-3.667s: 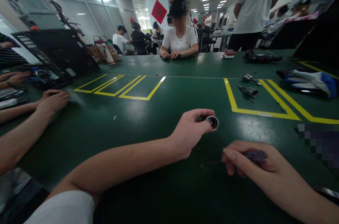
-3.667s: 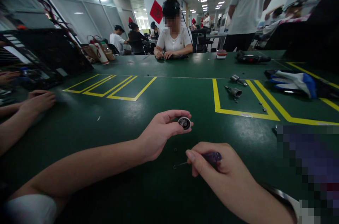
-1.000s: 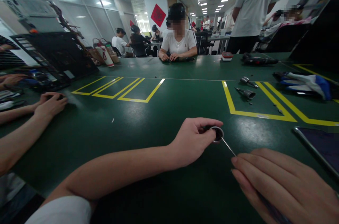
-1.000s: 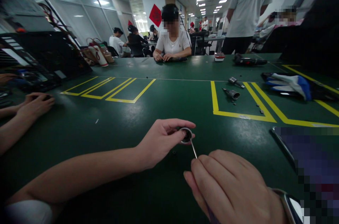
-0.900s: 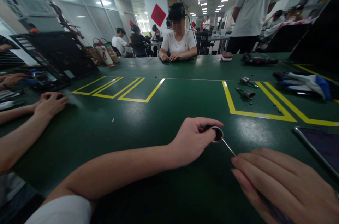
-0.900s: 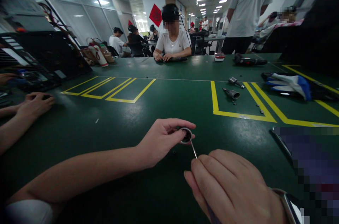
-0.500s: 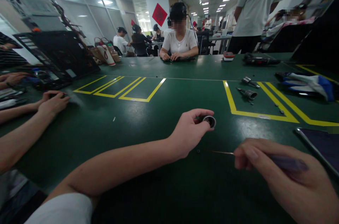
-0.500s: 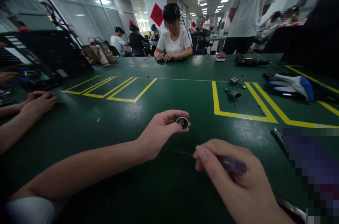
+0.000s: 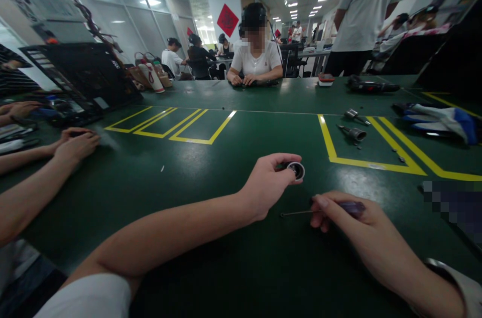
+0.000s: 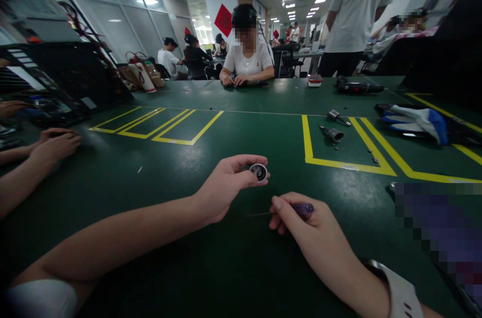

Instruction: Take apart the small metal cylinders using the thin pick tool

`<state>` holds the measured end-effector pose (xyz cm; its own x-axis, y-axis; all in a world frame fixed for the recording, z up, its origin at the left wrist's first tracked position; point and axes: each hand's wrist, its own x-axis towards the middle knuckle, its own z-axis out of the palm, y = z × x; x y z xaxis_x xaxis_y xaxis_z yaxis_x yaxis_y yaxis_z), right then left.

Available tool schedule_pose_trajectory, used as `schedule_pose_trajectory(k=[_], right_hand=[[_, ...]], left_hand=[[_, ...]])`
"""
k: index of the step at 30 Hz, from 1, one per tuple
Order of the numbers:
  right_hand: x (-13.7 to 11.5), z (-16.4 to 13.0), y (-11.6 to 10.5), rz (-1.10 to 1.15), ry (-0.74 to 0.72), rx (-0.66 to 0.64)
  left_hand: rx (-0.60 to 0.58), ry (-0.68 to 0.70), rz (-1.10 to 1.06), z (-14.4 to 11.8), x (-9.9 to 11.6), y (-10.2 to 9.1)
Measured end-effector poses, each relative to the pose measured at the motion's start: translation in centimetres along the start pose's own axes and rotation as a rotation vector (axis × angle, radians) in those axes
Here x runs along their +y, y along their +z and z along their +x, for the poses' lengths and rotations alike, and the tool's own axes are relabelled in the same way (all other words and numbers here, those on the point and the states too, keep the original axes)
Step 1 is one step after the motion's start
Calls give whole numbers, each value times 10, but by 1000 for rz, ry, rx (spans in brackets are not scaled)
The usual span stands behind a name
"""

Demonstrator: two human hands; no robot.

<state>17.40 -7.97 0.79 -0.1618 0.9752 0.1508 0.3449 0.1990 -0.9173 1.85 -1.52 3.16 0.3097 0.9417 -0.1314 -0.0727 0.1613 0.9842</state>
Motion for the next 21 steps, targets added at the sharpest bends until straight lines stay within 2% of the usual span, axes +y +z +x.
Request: schedule_pose_trajectory(k=[3,5,10,12,16,21], right_hand=[[-5,1,0,-127,-51,-18],[-7,-1,2,-211,-136,-12],[-7,-15,13,-442,-556,-3],[-6,-19,17,-544,-672,-1],[-6,-21,16,-655,-794,57],[-16,-19,-2,-736,-912,199]], left_hand=[[-10,-6,7,0,0,0],[-19,-16,17,0,0,0],[17,3,43,2,0,1],[44,27,47,4,-1,1],[67,39,57,9,-4,-3],[-6,45,53,12,-8,-8]])
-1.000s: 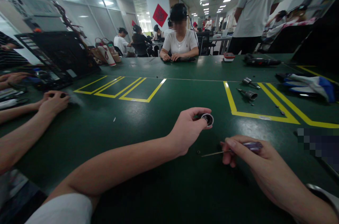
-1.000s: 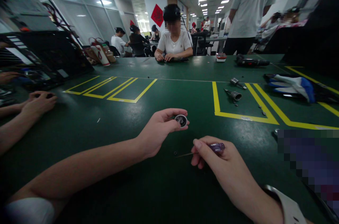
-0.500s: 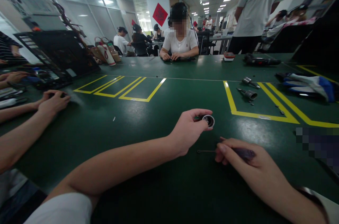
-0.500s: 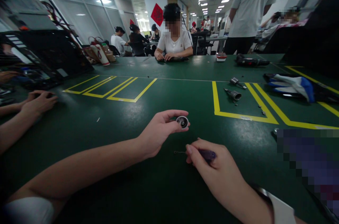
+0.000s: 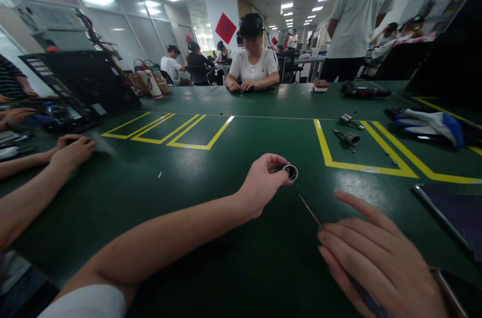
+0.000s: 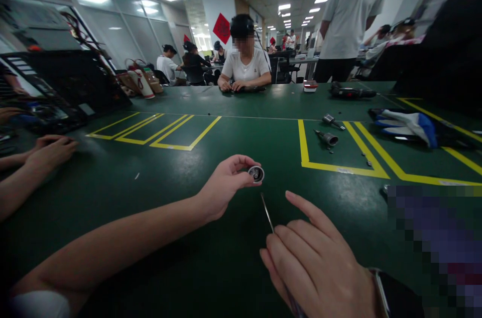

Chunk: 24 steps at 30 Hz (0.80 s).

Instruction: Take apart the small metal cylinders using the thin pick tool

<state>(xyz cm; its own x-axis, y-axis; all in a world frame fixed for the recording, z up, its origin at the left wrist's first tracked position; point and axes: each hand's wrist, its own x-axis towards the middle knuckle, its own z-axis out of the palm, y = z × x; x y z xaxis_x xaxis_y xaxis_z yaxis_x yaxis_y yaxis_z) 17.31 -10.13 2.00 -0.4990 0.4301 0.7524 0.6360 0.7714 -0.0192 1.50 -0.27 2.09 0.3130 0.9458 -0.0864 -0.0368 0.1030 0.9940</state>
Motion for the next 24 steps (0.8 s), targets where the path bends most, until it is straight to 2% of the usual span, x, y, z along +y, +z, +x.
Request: schedule_pose_trajectory(k=[6,9,15,24], right_hand=[[2,4,-6,40,73,106],[3,4,-5,23,61,121],[6,5,-9,11,15,67],[7,3,-7,26,11,77]], left_hand=[[-72,-33,13,-5,1,1],[-131,-43,-26,-9,3,4],[-146,-43,-64,-18,7,11],[-147,-31,-63,-22,8,12]])
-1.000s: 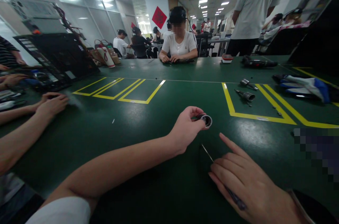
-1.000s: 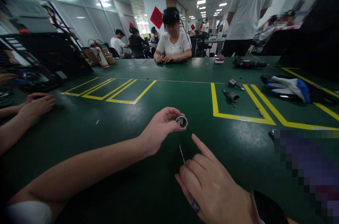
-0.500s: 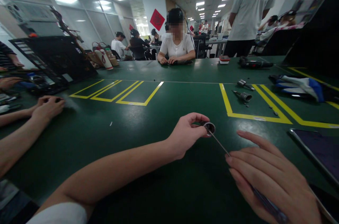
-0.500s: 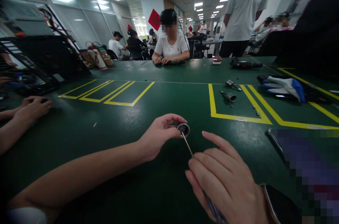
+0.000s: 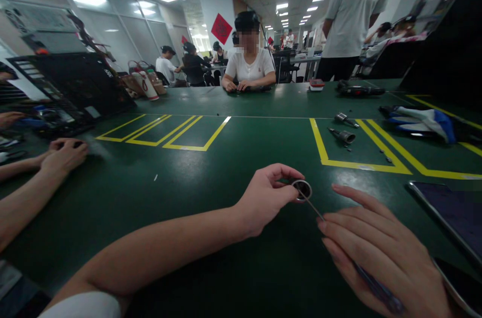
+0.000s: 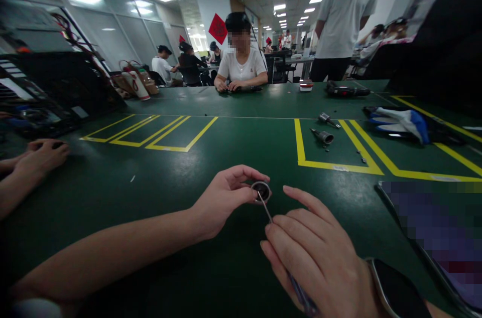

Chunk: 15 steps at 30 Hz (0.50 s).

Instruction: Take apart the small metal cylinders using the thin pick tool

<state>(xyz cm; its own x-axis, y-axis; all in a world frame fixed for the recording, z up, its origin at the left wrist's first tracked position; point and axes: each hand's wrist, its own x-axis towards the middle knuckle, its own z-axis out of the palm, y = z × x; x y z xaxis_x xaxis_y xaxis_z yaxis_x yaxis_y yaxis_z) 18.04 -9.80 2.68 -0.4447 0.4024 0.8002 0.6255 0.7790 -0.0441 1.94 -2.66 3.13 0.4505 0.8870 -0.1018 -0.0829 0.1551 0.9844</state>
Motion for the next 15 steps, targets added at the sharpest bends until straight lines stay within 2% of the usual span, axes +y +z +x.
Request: schedule_pose_trajectory(k=[8,15], right_hand=[[-2,-5,-1,38,33,0],[-1,-2,1,51,46,-47]], left_hand=[[6,77,9,2,-8,-3],[18,79,25,2,-7,-3]])
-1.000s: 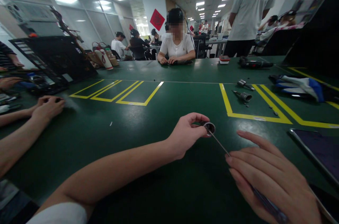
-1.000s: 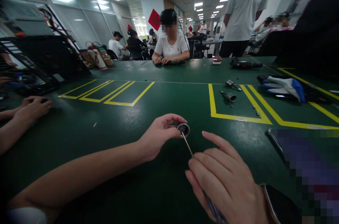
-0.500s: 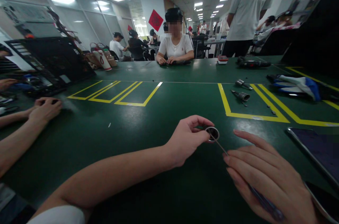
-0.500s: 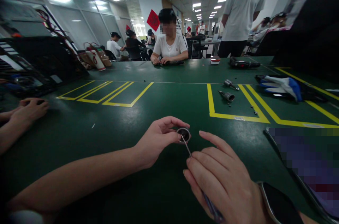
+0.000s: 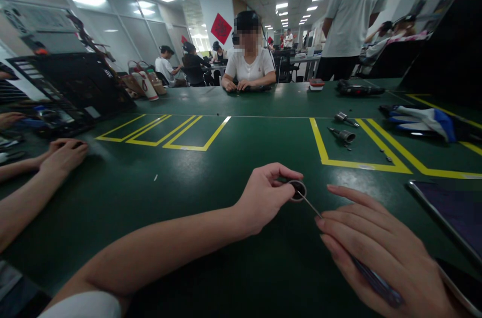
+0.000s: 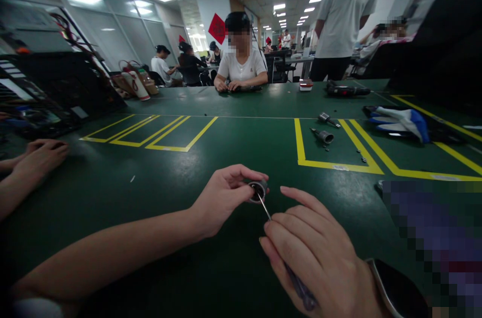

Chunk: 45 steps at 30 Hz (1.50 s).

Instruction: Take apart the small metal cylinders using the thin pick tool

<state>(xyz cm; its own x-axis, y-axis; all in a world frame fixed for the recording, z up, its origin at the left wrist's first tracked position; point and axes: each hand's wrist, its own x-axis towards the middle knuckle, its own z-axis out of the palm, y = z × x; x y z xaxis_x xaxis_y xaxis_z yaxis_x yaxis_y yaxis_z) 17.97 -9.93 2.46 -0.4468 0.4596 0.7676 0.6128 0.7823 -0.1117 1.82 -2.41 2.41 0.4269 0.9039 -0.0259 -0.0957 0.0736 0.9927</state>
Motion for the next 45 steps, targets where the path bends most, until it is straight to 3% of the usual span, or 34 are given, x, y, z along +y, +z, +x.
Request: schedule_pose_trajectory(k=[7,14,23,45], right_hand=[[3,-2,4,22,23,-42],[4,-1,4,30,32,-38],[4,3,5,25,112,-29],[2,5,1,33,97,-2]], left_hand=[[11,1,1,10,-7,-5],[160,-42,2,32,-14,-24],[35,-106,-73,15,-2,-8],[78,-66,-102,11,-1,-2]])
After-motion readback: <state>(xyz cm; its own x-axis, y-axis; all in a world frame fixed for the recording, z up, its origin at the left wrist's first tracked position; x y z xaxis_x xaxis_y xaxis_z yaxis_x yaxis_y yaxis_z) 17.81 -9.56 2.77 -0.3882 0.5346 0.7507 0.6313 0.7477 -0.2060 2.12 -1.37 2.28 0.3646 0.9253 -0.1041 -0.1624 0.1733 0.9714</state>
